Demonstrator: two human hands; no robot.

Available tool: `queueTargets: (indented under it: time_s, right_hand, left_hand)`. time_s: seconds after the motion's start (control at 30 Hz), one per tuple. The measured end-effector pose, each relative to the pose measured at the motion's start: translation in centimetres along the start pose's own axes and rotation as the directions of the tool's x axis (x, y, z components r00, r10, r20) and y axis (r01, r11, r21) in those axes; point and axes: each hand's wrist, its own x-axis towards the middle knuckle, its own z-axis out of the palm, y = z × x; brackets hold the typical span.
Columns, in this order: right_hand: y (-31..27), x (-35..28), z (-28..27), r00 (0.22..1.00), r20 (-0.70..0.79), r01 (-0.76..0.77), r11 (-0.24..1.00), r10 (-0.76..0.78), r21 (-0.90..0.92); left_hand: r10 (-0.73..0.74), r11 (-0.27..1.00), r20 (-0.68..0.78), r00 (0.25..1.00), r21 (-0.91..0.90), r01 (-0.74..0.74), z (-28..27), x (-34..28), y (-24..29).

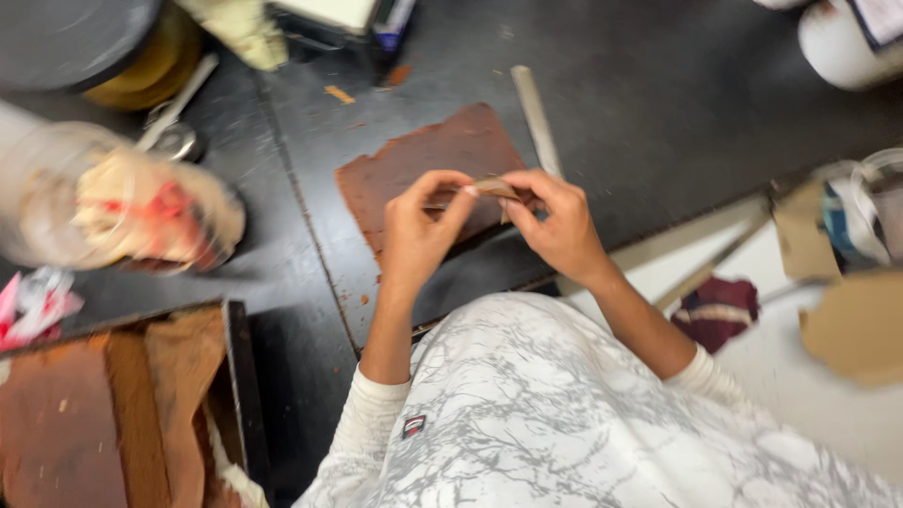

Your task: The person cuts a rectangular chocolate cake into smaller pieces using a long serrated knife. They briefly handle a plastic bag and a digital scale, then continue trimming and slicing the cake into uniform portions on a black countertop.

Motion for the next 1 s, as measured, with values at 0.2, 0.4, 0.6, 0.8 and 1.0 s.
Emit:
queueTargets:
  time_s: [0.2,0.4,0.6,0.8,1.0]
  right_hand:
    - [4.8,-1.9,-5.0,0.951,-0.175,-0.236,0.963,0.256,0.128]
    - [7.4,-5.0,-10.4,0.852,-0.381,-0.300,0.932,0.358,0.205]
    - [7.8,-5.4,-9.0,0.930,-0.306,-0.326,0.840,0.203,-0.434]
    - [5.4,-3.9,-5.4,0.979,-0.124,-0.204,0.795,0.162,-0.572]
    - [7.8,-3.4,-2.7,0.949,-0.002,-0.267,0.800,0.316,-0.537]
  left_hand:
    - [0.142,0.747,0.141,0.980,0.634,-0.200,-1.1,-0.2,-3.9]
    - [0.023,0.678,0.266,0.964,0.705,-0.210,-1.1,0.0,-5.3]
    - [-0.087,0.708,0.348,0.933,0.681,-0.188,-2.9,2.1,-3.6]
    - [0.215,0.765,-0.113,0.970,0.637,-0.095,-7.3,5.1,-5.1]
    - [-0.050,0.819,-0.073,0.996,0.568,0.083,-9.1,6.7,-8.6]
